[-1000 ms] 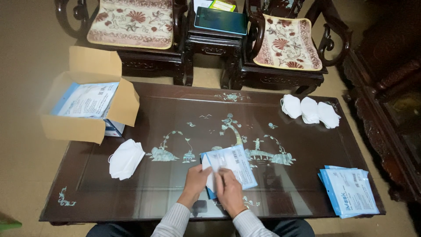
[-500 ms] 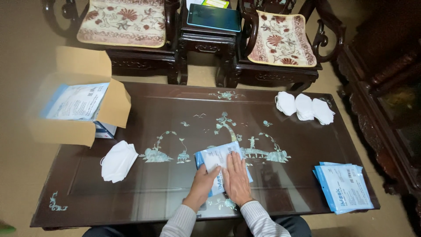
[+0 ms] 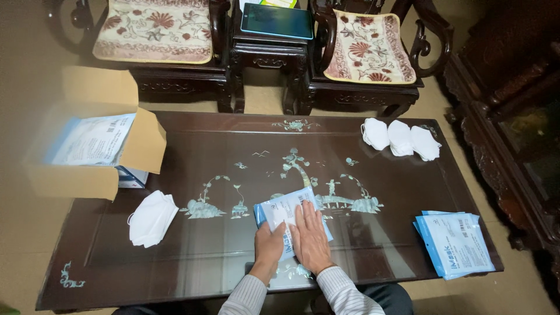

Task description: Packaging face masks into individual blue envelopes on a table

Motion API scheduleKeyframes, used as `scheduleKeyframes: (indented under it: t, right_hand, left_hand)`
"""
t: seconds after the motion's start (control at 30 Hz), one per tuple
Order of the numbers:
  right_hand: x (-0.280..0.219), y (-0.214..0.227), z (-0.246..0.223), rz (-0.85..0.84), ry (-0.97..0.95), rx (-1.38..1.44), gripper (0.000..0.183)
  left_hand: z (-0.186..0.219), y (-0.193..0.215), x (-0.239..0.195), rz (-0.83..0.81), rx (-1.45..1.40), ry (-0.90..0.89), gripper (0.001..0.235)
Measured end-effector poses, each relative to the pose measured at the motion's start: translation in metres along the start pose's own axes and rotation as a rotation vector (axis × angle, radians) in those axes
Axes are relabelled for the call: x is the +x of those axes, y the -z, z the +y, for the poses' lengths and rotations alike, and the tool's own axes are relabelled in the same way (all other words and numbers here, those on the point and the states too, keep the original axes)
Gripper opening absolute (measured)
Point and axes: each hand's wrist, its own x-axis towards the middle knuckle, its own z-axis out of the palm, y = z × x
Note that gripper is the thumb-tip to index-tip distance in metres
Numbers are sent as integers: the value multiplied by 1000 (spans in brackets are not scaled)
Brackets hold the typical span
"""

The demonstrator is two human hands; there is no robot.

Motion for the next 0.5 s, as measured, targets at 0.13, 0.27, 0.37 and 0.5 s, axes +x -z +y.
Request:
scheduleKeyframes:
  t: [0.13,0.27,0.37,0.5]
  right_hand:
    - [-1,-2,1,10,9,9,61]
    - [-1,2,-2,22,55,-28,60]
    - [-1,4,-3,28,86,-15,59]
    - [-1,2,-3,26,86,-21,60]
  left_hand:
    - [-5,1,6,-44,-19,3,33]
    - [-3,2,4,-56,-13,-16,35]
    - [-8,3,10,-67,-17,-20,29]
    - [-18,5,14,4,-60,-108,27]
